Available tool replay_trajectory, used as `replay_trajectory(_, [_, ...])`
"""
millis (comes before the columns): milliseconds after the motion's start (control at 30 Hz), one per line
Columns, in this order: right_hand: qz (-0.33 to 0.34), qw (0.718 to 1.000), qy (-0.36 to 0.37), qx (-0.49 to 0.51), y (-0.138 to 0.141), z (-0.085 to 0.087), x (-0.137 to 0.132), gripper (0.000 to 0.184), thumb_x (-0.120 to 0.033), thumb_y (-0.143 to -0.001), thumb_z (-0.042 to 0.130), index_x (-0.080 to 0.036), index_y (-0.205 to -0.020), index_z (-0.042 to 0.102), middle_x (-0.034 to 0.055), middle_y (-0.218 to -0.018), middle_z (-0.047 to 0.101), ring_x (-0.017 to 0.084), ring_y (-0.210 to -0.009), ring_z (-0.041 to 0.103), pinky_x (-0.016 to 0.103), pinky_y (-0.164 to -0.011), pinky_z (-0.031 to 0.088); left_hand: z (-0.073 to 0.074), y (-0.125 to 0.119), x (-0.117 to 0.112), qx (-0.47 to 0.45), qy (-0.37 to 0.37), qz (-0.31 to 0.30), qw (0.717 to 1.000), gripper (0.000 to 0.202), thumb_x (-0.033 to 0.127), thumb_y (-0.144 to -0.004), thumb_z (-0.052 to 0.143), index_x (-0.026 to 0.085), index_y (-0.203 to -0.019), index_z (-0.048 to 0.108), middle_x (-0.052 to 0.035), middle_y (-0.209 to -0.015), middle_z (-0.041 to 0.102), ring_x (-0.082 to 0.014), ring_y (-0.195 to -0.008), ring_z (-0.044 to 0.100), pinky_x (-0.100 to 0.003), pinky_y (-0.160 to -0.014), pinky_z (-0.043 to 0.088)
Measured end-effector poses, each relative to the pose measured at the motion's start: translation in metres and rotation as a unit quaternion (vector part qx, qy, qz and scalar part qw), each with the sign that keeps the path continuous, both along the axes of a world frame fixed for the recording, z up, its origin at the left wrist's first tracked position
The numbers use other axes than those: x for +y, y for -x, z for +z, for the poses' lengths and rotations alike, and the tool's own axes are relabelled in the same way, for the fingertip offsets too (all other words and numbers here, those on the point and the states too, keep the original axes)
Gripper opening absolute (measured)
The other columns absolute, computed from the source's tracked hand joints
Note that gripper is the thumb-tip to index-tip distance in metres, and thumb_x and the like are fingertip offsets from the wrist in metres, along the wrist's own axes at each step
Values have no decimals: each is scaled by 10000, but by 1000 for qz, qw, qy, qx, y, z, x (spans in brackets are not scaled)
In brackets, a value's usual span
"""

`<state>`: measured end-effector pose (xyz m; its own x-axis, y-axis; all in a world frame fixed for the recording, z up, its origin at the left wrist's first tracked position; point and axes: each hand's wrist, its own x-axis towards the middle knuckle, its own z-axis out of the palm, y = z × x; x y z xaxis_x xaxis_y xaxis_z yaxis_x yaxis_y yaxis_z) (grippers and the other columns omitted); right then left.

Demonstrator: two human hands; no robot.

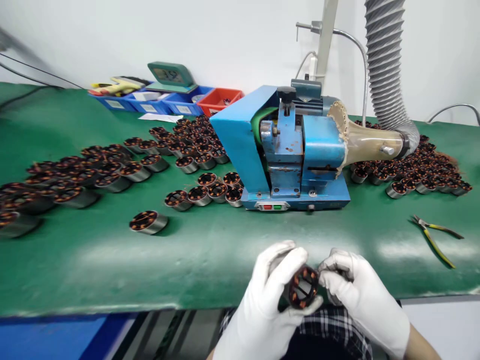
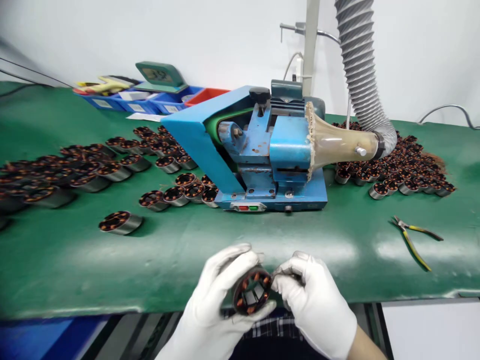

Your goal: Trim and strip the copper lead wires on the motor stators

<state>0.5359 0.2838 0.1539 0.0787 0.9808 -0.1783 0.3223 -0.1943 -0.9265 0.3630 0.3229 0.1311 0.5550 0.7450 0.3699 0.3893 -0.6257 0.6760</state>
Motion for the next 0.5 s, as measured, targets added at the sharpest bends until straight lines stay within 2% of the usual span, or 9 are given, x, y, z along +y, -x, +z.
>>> replay_trajectory(33, [15, 999, 25, 28, 0, 2, 1, 168, -217, -767, 496, -190, -609, 547, -16, -616, 489, 143, -576, 495, 258, -570, 388, -2, 0, 0, 7, 0, 7, 1000, 528, 123, -761, 624, 260, -1227, 418, -110, -1219, 420, -240, -1139, 506, -357, -928, 499])
replay_trajectory(100, [17, 998, 43, 41, 0, 3, 1, 165, -216, -770, 490, -187, -614, 537, -20, -617, 471, 136, -562, 484, 249, -550, 380, -3, -2, 2, -4, 30, -16, 999, 534, 107, -746, 642, 278, -1205, 432, -75, -1179, 459, -198, -1086, 542, -312, -916, 501])
replay_trajectory(167, [-6, 1000, 13, -3, 1, 1, 0, 163, -209, -775, 489, -184, -627, 552, -13, -631, 475, 144, -597, 490, 258, -590, 382, -2, -5, 2, -44, 96, -40, 994, 497, 77, -713, 656, 296, -1119, 473, -25, -1102, 520, -155, -979, 594, -249, -840, 531])
replay_trajectory(233, [-25, 998, -28, -59, 3, -1, -1, 167, -201, -780, 490, -184, -636, 574, -4, -643, 491, 155, -644, 496, 273, -649, 381, -1, -6, 2, -79, 137, -45, 986, 438, 52, -702, 637, 289, -1045, 502, -9, -1067, 550, -148, -913, 620, -231, -772, 551])
replay_trajectory(300, [-25, 997, -33, -65, 4, -2, -1, 170, -200, -781, 490, -185, -637, 579, -2, -643, 503, 156, -653, 500, 275, -662, 379, 0, -5, 2, -93, 112, -40, 989, 393, 81, -718, 642, 278, -1034, 515, -22, -1064, 555, -168, -918, 619, -263, -780, 557])
replay_trajectory(400, [-9, 1000, 23, 10, 3, -3, 0, 165, -218, -776, 498, -186, -624, 554, -13, -624, 507, 144, -614, 506, 255, -599, 384, -2, -1, 2, -69, 11, -5, 998, 464, 105, -732, 641, 274, -1135, 483, -61, -1135, 514, -216, -1068, 546, -347, -903, 510])
replay_trajectory(433, [-4, 998, 43, 36, 2, -3, 1, 167, -228, -778, 496, -186, -624, 546, -18, -609, 504, 139, -586, 501, 248, -567, 381, -3, 0, 3, -56, 8, -9, 998, 486, 75, -729, 621, 273, -1149, 476, -65, -1148, 506, -216, -1092, 530, -352, -920, 497])
replay_trajectory(500, [1, 998, 52, 41, 1, -6, 1, 179, -239, -780, 494, -188, -615, 542, -22, -585, 498, 136, -550, 490, 246, -535, 377, -3, 1, 5, -40, 68, -53, 996, 481, 8, -715, 558, 259, -1120, 493, -47, -1084, 543, -173, -1009, 572, -296, -870, 518])
